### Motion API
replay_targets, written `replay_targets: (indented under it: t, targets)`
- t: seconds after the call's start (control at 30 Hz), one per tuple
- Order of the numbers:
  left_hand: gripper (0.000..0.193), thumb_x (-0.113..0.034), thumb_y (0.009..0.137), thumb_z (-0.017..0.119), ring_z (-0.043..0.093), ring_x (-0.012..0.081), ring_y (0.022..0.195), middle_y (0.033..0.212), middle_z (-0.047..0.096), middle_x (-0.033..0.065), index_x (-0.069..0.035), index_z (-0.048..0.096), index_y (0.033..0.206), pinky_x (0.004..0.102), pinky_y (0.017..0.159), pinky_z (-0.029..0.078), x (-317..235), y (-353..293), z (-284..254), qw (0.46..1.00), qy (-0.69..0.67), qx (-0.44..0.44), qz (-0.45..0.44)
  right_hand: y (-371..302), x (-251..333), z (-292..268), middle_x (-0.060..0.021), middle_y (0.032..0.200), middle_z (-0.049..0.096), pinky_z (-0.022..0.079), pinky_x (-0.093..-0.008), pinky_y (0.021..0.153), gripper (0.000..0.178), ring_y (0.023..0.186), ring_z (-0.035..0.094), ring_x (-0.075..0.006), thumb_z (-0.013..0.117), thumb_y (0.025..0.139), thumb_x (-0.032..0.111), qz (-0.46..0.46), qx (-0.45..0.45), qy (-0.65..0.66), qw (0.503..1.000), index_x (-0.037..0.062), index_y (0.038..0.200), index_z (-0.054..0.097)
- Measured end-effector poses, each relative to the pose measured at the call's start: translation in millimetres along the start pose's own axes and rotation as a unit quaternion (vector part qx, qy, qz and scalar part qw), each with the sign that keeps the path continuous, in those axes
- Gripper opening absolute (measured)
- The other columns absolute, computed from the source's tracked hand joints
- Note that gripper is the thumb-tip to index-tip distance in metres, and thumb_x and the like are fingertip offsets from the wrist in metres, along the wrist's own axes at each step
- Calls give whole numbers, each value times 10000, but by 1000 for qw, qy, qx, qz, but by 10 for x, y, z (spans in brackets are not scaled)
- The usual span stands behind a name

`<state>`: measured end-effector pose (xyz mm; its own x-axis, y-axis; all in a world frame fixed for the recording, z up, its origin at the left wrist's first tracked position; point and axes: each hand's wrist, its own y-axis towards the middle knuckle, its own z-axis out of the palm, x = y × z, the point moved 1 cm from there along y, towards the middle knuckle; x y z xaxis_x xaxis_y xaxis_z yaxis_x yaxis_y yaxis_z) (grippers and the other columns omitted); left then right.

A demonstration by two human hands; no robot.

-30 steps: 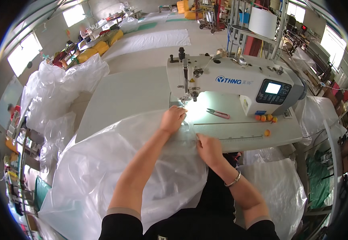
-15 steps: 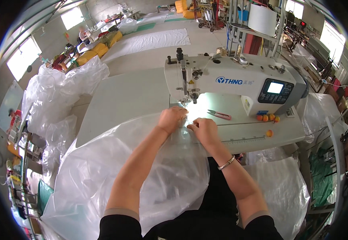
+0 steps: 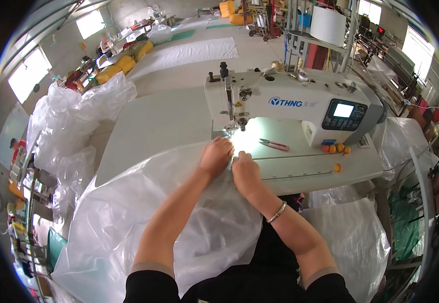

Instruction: The person aligns and sews large white plastic sheets using an industrial sewing machine. They repeatedly fold the edges of the plastic, guide the material under the needle, and operate the machine to stitch seams. The person handles the plastic by hand, smoothing and adjusting it throughout the process.

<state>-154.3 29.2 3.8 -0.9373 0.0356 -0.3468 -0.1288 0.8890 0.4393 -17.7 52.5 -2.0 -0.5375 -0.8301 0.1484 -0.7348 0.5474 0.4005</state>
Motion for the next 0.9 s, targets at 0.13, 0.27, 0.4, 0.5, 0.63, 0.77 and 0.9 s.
replay_targets:
  t: [0.13, 0.27, 0.4, 0.5, 0.63, 0.77, 0.9]
  targets:
    - [228, -249, 837, 592, 567, 274, 1001, 1069, 658, 71, -67, 677, 944, 390, 844, 481, 9, -101, 17, 1000, -3, -15, -15, -137, 13, -42, -158, 832, 569, 528, -378, 679, 128, 786, 602, -308, 572, 784, 19, 42, -44, 130, 990, -50, 883, 616]
    - [330, -325, 823, 611, 564, 279, 1027, 1112, 654, 89, -38, 686, 967, 378, 877, 479, 29, -82, -32, 1000, -23, 3, -17, -180, 16, -60, -193, 799, 607, 518, -414, 631, 185, 713, 629, -342, 578, 799, 56, 77, -36, 175, 981, -63, 935, 616]
    - [379, -376, 813, 619, 571, 271, 1020, 1084, 645, 87, -33, 690, 958, 383, 852, 490, 106, -24, -88, 999, -33, 28, 12, -161, 95, 46, -186, 772, 636, 513, -418, 579, 258, 648, 645, -340, 584, 803, 83, 89, -1, 146, 985, -55, 1016, 628]
    - [376, -388, 798, 642, 576, 272, 1005, 1039, 622, 81, -40, 667, 939, 395, 812, 496, 206, -2, -68, 998, -47, 34, 6, -111, 132, 56, -169, 732, 640, 511, -409, 559, 295, 620, 647, -325, 583, 801, 93, 95, 14, 123, 988, -52, 1054, 629]
    - [320, -334, 786, 690, 578, 286, 985, 998, 597, 72, -55, 621, 929, 401, 774, 488, 322, 83, -27, 998, -60, 34, 0, -17, 110, 57, -154, 667, 638, 507, -399, 543, 295, 598, 649, -308, 562, 816, 93, 76, -3, 111, 991, -57, 1062, 631]
    - [297, -283, 788, 684, 564, 297, 1015, 1032, 595, 80, -42, 602, 943, 414, 800, 483, 367, 206, -62, 994, -47, 77, -58, 84, 84, 113, -159, 647, 634, 506, -391, 536, 218, 590, 649, -301, 539, 838, 81, 65, -27, 115, 991, -46, 981, 643]
    - [304, -173, 817, 627, 563, 337, 1035, 1088, 598, 143, -28, 616, 1084, 414, 873, 460, 280, 275, -221, 990, -32, 117, -69, 206, 47, 236, -161, 649, 631, 506, -393, 541, 155, 593, 646, -313, 539, 850, 97, 62, -38, 115, 991, -12, 892, 640]
